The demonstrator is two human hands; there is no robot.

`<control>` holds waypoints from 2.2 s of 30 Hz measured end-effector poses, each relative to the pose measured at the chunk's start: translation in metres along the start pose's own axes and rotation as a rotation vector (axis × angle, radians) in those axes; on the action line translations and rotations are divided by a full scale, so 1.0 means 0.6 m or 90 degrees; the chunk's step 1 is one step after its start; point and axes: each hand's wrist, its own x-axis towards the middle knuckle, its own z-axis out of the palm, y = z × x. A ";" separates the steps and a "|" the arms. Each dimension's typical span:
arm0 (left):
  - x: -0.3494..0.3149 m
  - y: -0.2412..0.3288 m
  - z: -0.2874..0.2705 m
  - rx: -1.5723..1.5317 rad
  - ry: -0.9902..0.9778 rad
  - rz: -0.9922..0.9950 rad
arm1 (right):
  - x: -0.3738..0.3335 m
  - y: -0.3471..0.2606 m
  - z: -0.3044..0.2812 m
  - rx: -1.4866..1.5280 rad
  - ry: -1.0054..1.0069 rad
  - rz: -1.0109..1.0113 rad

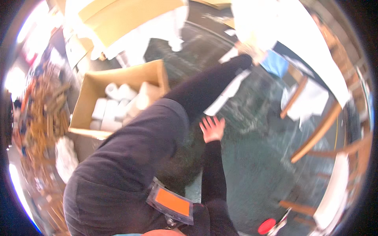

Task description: The person wraps wooden chairs with white protective paper and foam inserts in a warehouse. They lift and fold the paper around each chair, tuck foam padding into the seat and back, and place the wrapped chairs on a conveyor belt.

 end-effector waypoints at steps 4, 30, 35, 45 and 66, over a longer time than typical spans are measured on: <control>-0.119 0.026 -0.064 -0.095 0.052 -0.071 | -0.098 0.005 -0.252 -0.091 0.043 0.109; -0.513 0.128 -0.253 0.122 0.048 0.383 | -0.340 -0.059 -0.066 0.194 -0.486 0.054; -0.424 0.367 -0.020 0.033 -0.318 0.652 | -0.320 -0.240 -0.203 0.410 -0.376 -0.076; 0.162 0.597 0.342 0.689 -0.167 0.666 | -0.258 -0.284 -0.772 -0.827 0.503 -0.539; 0.360 0.640 0.358 0.276 -0.087 0.598 | -0.258 -0.264 -0.840 -0.733 0.375 -0.699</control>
